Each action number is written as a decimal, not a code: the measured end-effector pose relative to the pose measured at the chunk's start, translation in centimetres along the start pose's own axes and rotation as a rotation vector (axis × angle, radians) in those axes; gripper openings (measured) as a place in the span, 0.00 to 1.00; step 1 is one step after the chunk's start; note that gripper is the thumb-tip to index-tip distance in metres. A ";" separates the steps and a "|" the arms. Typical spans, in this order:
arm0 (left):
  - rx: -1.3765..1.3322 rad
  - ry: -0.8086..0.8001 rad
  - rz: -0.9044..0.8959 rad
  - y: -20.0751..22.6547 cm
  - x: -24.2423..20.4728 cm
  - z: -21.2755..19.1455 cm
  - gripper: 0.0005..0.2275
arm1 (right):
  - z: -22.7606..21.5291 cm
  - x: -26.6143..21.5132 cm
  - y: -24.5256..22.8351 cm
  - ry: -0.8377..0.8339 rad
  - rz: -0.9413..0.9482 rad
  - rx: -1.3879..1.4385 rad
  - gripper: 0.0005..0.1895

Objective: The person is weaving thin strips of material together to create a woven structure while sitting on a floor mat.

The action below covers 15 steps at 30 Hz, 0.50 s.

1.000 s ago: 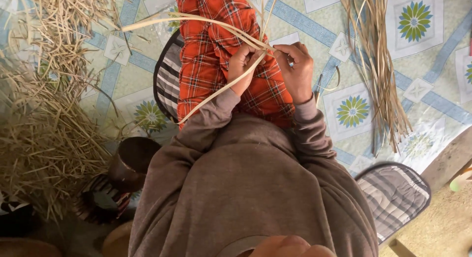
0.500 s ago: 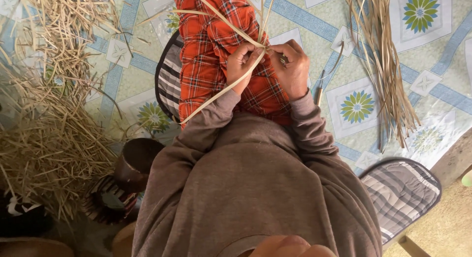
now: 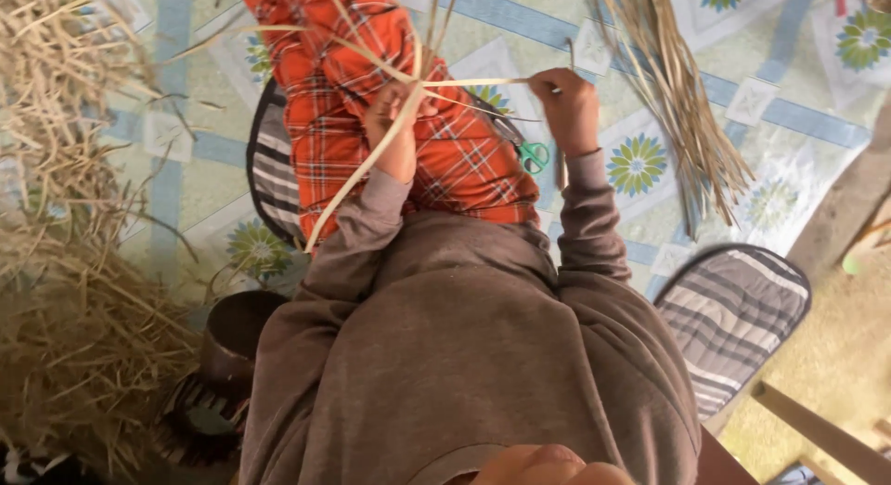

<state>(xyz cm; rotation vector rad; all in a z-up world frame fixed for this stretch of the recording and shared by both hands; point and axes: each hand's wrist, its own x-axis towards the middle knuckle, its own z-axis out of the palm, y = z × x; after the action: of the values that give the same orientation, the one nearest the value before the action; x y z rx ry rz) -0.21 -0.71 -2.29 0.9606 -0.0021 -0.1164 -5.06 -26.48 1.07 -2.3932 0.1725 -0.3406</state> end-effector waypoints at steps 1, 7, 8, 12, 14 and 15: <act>-0.028 0.058 -0.049 0.2 0.0 0.1 0.01 | -0.4 -0.7 3.4 0.030 0.114 -0.106 0.05; 0.106 0.192 -0.105 0.1 0.5 0.5 0.06 | -4.0 -5.1 19.3 0.084 0.571 -0.413 0.04; 0.106 0.190 -0.105 0.3 0.7 0.6 0.06 | -4.5 -5.3 20.7 0.086 0.573 -0.414 0.04; 0.072 0.182 -0.101 0.1 0.7 0.4 0.05 | -5.8 -5.0 22.9 0.207 0.566 -0.549 0.07; 0.080 0.179 -0.068 -1.8 0.6 0.0 0.05 | -6.0 -2.8 18.7 0.296 0.466 -0.556 0.07; 0.119 0.165 0.035 -3.5 0.5 -0.5 0.02 | -5.9 -1.2 14.7 0.327 0.287 -0.445 0.05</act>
<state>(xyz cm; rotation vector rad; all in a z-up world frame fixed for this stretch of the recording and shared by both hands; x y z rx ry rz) -0.01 -2.29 -5.46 1.0859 0.1270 -0.0044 -8.40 -40.87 -4.75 -2.6766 0.8070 -0.6064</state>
